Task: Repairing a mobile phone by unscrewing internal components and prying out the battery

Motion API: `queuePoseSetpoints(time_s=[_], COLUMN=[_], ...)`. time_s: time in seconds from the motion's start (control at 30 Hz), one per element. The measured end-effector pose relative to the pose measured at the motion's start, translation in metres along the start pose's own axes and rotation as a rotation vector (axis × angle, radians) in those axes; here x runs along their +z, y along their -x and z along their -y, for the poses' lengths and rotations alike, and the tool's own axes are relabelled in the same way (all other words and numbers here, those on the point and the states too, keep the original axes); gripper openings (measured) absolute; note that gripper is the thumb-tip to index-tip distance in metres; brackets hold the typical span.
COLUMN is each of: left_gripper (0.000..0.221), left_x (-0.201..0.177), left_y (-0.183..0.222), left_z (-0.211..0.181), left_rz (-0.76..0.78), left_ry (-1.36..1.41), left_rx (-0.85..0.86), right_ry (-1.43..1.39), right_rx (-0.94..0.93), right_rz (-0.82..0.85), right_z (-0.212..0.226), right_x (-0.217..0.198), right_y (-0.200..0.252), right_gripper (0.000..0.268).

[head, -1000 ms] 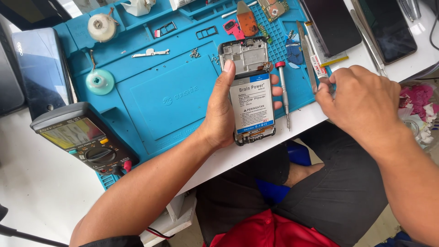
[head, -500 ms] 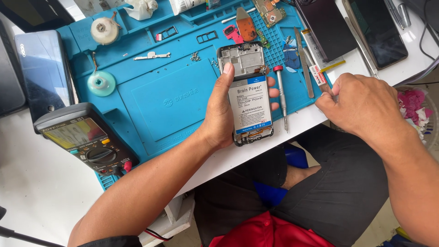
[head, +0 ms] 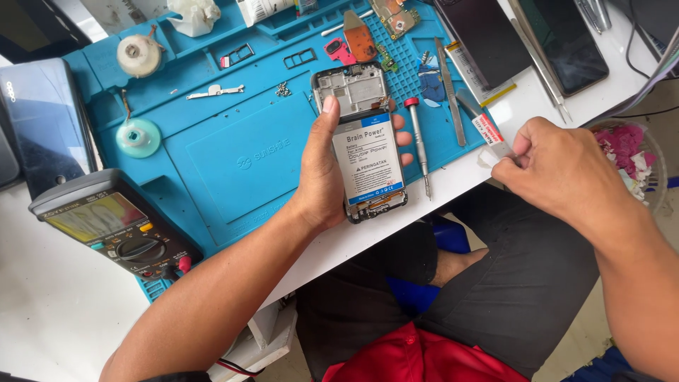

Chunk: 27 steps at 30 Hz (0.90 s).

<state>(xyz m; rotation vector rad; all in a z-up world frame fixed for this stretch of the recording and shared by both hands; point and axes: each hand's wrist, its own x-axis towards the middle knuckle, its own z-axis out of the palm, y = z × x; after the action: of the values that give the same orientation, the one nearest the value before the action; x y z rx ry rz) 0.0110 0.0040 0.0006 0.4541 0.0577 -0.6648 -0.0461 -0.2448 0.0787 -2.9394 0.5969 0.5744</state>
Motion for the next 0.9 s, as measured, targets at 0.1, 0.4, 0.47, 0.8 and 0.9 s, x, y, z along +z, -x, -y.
queuePoseSetpoints(time_s=[0.1,0.4,0.47,0.8,0.9], left_gripper=[0.076,0.076,0.076,0.071,0.069], left_x=[0.002,0.001,-0.001,-0.003,0.001], left_y=[0.001,0.001,0.001,0.004,0.007], left_z=[0.0,0.0,0.0,0.006,0.006], left_rz=[-0.024,0.0,0.002,0.11,0.1], left_ry=[0.001,0.001,0.013,0.004,-0.039], left_rx=[0.005,-0.003,0.0,0.037,0.047], right_ry=[-0.14,-0.52,-0.735,-1.546,-1.503], right_rx=[-0.035,-0.108,-0.105,-0.558,-0.491], right_rz=[0.005,0.001,-0.031,-0.346,-0.389], right_z=[-0.014,-0.048,-0.044,0.04,0.057], right_x=[0.008,0.038,0.046,0.071,0.072], right_y=[-0.007,-0.001,0.006,0.05,0.055], right_gripper=[0.024,0.014,0.015,0.016,0.019])
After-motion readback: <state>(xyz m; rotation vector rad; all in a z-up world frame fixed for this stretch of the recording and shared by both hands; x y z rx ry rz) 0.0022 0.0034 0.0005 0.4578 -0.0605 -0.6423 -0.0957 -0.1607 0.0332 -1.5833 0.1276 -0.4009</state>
